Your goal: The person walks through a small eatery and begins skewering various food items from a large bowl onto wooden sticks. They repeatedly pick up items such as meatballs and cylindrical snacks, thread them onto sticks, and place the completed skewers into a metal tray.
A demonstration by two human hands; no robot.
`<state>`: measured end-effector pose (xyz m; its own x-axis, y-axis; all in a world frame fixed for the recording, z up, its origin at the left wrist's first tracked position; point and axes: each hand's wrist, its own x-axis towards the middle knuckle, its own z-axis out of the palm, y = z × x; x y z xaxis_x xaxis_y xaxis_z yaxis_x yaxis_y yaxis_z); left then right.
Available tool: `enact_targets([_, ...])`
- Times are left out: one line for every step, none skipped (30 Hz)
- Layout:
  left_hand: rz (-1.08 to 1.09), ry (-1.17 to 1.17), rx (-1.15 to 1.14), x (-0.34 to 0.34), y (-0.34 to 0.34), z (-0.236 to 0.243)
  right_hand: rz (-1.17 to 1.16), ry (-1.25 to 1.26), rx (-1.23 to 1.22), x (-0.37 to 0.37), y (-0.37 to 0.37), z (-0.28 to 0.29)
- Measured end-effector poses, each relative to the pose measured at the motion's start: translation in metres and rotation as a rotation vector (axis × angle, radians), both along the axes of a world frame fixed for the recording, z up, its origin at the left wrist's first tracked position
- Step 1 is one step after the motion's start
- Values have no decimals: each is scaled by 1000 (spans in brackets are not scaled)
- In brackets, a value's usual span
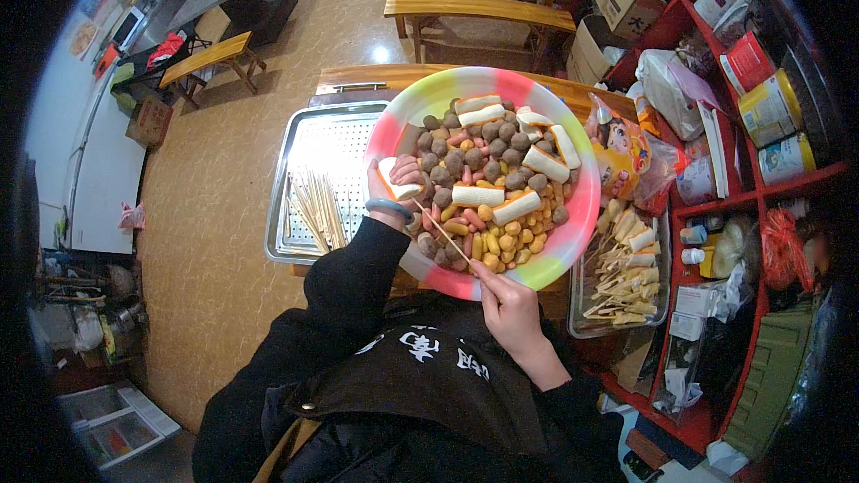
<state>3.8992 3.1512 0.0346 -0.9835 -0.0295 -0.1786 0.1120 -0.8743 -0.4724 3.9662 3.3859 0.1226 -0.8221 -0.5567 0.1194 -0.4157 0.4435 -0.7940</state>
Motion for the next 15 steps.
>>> enact_targets([8, 8, 2, 0, 0, 1, -3, 1, -9, 0, 0, 1])
enact_targets([12, 5, 23, 0, 0, 1, -7, -10, -11, 0, 0, 1])
enact_targets([15, 17, 3, 0, 1, 2, -4, -1, -17, 0, 0, 1])
enact_targets([15, 17, 2, 0, 1, 2, -2, -4, -15, 0, -1, 1])
enact_targets([16, 20, 13, 1, 1, 2, -3, -22, -11, 0, -1, 1])
enact_targets([15, 24, 1, 1, 1, 1, 0, 1, -18, 0, -2, 0])
enact_targets([17, 32, 2, 1, 2, 1, 0, 10, -22, 0, -2, 0])
enact_targets([15, 52, 8, 1, 2, 1, -2, 3, -24, 0, -3, -1])
enact_targets([20, 58, -12, 0, 3, 1, -2, 7, -16, 0, -3, -1])
enact_targets([21, 77, -26, 0, 3, 1, -4, -4, -7, 0, -3, 0])
enact_targets([21, 91, -18, 0, 3, 1, -9, -29, 6, 0, -3, 1])
enact_targets([33, 111, -61, 0, 4, 2, -8, -37, 22, 0, -3, 2])
enact_targets([43, 124, -80, 0, 4, 3, -10, -59, 41, 1, -4, 3])
enact_targets([45, 135, -85, 0, 5, 4, -16, -104, 52, 1, -5, 4])
enact_targets([56, 141, -127, 0, 6, 6, -18, -79, 57, 2, -6, 5])
